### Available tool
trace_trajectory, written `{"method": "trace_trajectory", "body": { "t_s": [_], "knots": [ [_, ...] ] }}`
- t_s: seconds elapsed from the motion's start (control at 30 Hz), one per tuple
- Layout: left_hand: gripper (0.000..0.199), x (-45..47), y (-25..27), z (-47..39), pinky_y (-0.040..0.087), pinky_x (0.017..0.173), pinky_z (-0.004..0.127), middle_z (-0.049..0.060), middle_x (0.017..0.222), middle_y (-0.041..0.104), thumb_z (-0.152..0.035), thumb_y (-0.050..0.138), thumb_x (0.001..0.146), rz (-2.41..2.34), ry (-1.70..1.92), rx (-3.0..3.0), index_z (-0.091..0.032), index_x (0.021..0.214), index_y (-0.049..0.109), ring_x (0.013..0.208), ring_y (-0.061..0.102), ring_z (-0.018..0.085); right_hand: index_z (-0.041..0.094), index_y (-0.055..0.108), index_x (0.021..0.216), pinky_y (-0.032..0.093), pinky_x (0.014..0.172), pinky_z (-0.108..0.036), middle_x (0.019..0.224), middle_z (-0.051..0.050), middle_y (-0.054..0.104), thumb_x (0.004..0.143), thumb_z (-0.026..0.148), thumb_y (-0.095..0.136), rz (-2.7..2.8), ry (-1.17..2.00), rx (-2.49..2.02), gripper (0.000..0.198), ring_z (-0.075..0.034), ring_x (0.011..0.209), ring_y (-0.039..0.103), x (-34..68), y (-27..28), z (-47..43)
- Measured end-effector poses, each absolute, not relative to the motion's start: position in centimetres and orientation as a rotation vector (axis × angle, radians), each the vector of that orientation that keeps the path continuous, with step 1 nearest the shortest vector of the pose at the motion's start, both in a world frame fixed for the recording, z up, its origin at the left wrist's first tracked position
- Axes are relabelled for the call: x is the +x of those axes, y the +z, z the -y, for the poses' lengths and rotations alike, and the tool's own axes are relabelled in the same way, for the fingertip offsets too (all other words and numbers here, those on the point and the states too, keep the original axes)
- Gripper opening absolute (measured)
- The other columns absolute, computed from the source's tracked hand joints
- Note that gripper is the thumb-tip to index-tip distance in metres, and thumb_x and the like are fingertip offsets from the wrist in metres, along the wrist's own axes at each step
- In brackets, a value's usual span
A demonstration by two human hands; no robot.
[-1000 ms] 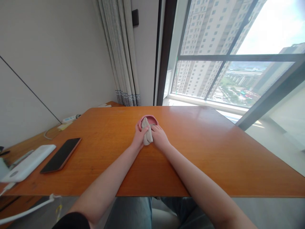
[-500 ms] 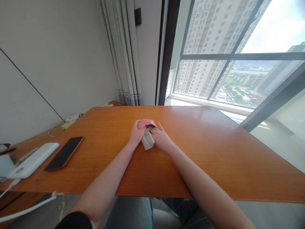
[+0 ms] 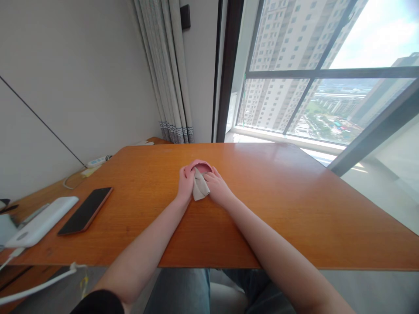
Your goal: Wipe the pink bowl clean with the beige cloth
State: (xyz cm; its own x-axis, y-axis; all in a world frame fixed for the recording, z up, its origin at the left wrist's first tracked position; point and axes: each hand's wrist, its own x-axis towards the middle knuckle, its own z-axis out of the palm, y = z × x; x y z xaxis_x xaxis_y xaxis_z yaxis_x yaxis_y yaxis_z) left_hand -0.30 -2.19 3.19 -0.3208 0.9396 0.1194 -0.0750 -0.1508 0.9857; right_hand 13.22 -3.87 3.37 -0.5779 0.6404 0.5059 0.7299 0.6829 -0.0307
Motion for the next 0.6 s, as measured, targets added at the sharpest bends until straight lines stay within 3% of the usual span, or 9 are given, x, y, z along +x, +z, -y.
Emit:
{"method": "trace_trajectory", "body": {
  "t_s": [0.17,0.3,0.37,0.47,0.6],
  "knots": [
    [0.029,-1.5,4.5,1.9,0.039,0.097,0.034,0.005,0.103,0.060,-0.025,0.068,0.070,-1.334,1.610,1.434,-0.021,0.096,0.056,0.103,0.055,0.021,0.020,0.066,0.100,0.012,0.115,-0.055,0.099,-0.008,0.062,0.087,0.011,0.047,2.408,-0.279,-1.120,0.025,-0.022,0.106,0.051,13.3,3.6,4.2],
    [0.029,-1.9,5.3,2.0,0.041,0.095,0.036,0.006,0.101,0.062,-0.029,0.070,0.070,-1.334,1.571,1.398,-0.019,0.094,0.058,0.100,0.057,0.022,0.019,0.065,0.099,0.022,0.112,-0.054,0.101,-0.009,0.062,0.090,0.016,0.047,2.433,-0.337,-1.090,0.020,-0.024,0.108,0.050,13.0,3.3,4.1],
    [0.042,-1.7,5.1,2.1,0.043,0.093,0.035,0.006,0.100,0.062,-0.029,0.072,0.068,-1.277,1.556,1.292,-0.020,0.106,0.056,0.098,0.059,0.021,0.019,0.067,0.093,0.027,0.111,-0.047,0.094,-0.007,0.063,0.092,0.017,0.046,2.452,-0.365,-1.069,0.020,-0.022,0.103,0.051,12.8,3.1,3.9],
    [0.061,-0.8,4.3,2.3,0.048,0.087,0.033,0.004,0.104,0.061,-0.031,0.070,0.071,-1.123,1.587,0.961,-0.026,0.125,0.042,0.094,0.062,0.018,0.020,0.067,0.091,0.026,0.112,-0.043,0.088,-0.005,0.062,0.093,0.019,0.045,2.382,-0.385,-1.052,0.022,-0.019,0.095,0.052,13.0,3.0,3.5],
    [0.043,0.5,3.0,2.3,0.051,0.081,0.030,0.004,0.097,0.062,-0.033,0.069,0.073,-1.018,1.554,0.708,-0.021,0.109,0.049,0.087,0.063,0.016,0.019,0.067,0.096,0.025,0.113,-0.042,0.091,-0.006,0.062,0.092,0.018,0.045,2.341,-0.298,-1.028,0.022,-0.017,0.093,0.054,13.4,3.1,3.4]
  ]
}}
